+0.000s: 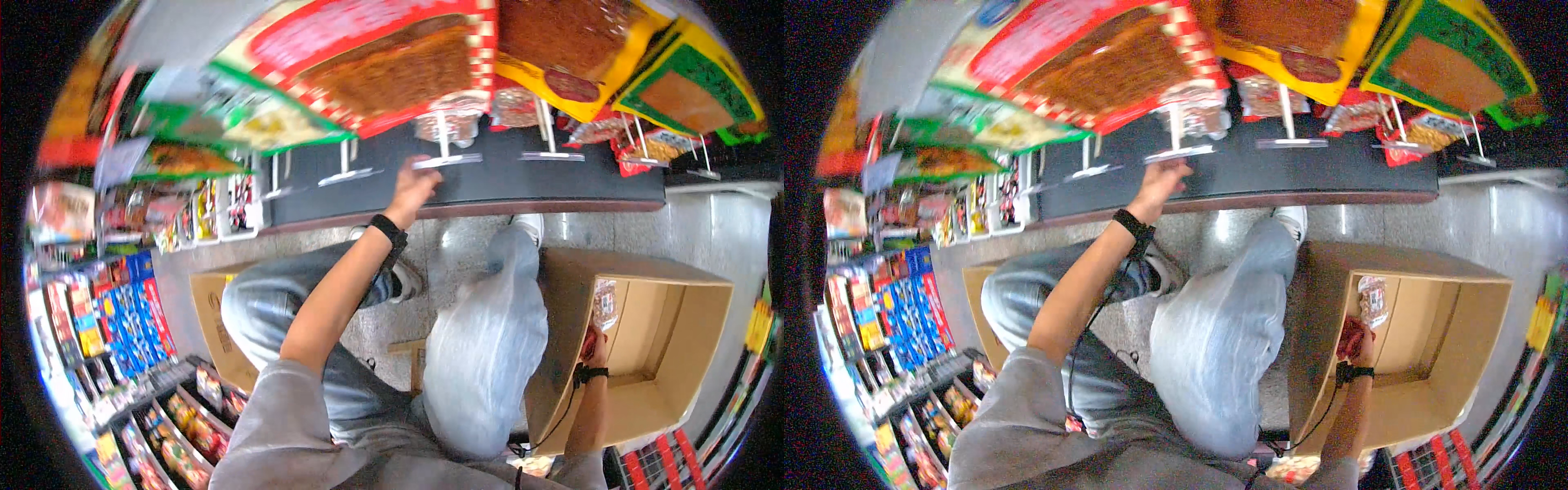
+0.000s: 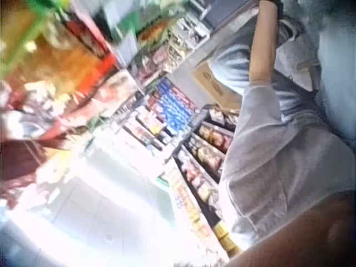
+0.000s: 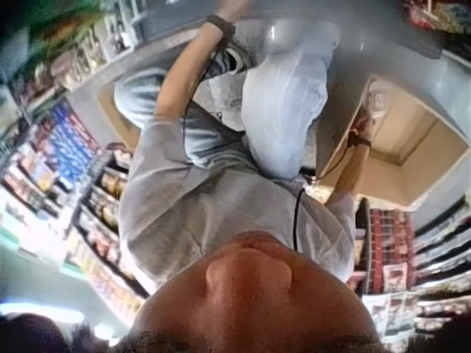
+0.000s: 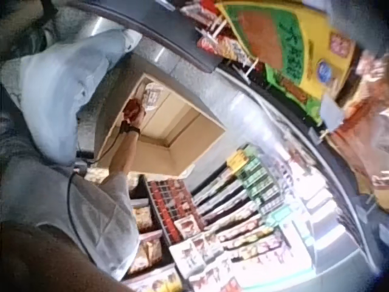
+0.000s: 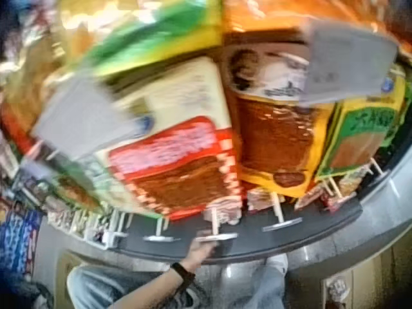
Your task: Wiping down food packages with a red cloth before stocking them on shelves.
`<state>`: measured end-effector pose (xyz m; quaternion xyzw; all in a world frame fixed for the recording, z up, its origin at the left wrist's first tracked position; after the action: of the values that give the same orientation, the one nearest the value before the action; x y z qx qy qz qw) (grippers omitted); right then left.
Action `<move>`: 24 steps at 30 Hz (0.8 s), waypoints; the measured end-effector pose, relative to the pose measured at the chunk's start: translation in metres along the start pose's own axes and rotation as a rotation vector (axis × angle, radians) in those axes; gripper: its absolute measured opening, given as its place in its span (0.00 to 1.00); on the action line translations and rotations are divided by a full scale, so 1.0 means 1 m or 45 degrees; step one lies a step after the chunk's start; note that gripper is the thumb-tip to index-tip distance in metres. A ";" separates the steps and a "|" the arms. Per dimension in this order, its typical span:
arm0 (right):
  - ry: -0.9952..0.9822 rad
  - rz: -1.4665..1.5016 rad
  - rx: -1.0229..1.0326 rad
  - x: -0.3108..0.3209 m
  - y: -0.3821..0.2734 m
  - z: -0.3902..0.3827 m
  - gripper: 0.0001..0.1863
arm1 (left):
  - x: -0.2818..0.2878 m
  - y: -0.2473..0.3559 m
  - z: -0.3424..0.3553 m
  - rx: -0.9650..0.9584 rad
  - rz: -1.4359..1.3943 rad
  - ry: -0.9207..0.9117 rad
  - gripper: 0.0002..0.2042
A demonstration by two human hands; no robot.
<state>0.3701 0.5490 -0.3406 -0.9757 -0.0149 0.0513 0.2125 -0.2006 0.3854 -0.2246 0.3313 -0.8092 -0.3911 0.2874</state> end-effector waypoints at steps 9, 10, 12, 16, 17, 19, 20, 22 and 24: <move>-0.177 -0.462 0.030 0.049 0.012 0.026 0.14 | 0.014 0.020 -0.144 -0.536 0.638 -0.636 0.17; -0.203 -0.483 0.047 0.042 0.010 0.016 0.14 | 0.021 0.039 -0.169 -0.634 0.709 -0.564 0.17; -0.274 -0.451 0.110 0.078 -0.011 0.030 0.15 | 0.019 0.079 -0.209 -0.842 0.748 -0.442 0.16; -0.278 -0.393 0.284 0.043 -0.037 -0.025 0.17 | 0.054 0.122 -0.274 -1.019 0.607 -0.170 0.14; -0.327 -0.336 0.321 0.054 -0.058 -0.027 0.19 | 0.057 0.141 -0.291 -1.053 0.512 -0.148 0.13; -0.361 -0.375 0.221 0.004 -0.054 -0.083 0.13 | 0.085 0.143 -0.322 -1.070 0.470 -0.044 0.11; -0.376 -0.449 0.256 -0.009 -0.063 -0.109 0.13 | 0.096 0.150 -0.335 -1.117 0.328 0.007 0.11; -0.294 -0.507 0.436 0.001 -0.098 -0.124 0.13 | 0.105 0.164 -0.354 -1.295 0.095 0.090 0.10; -0.397 -0.710 0.597 -0.049 -0.100 -0.187 0.12 | 0.119 0.159 -0.370 -1.290 0.018 0.107 0.09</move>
<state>0.3401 0.5601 -0.1256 -0.8397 -0.2993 0.1412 0.4305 -0.0560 0.2065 0.1266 0.1604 -0.5078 -0.7188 0.4469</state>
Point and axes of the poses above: each hand's wrist, its own z-axis towards the middle knuckle, its own x-axis out of the back of the hand, y = z × x, the point moved 6 cm from there along z, towards the middle knuckle, and after that the axes turned 1 degree about x, right-handed, at the moved point
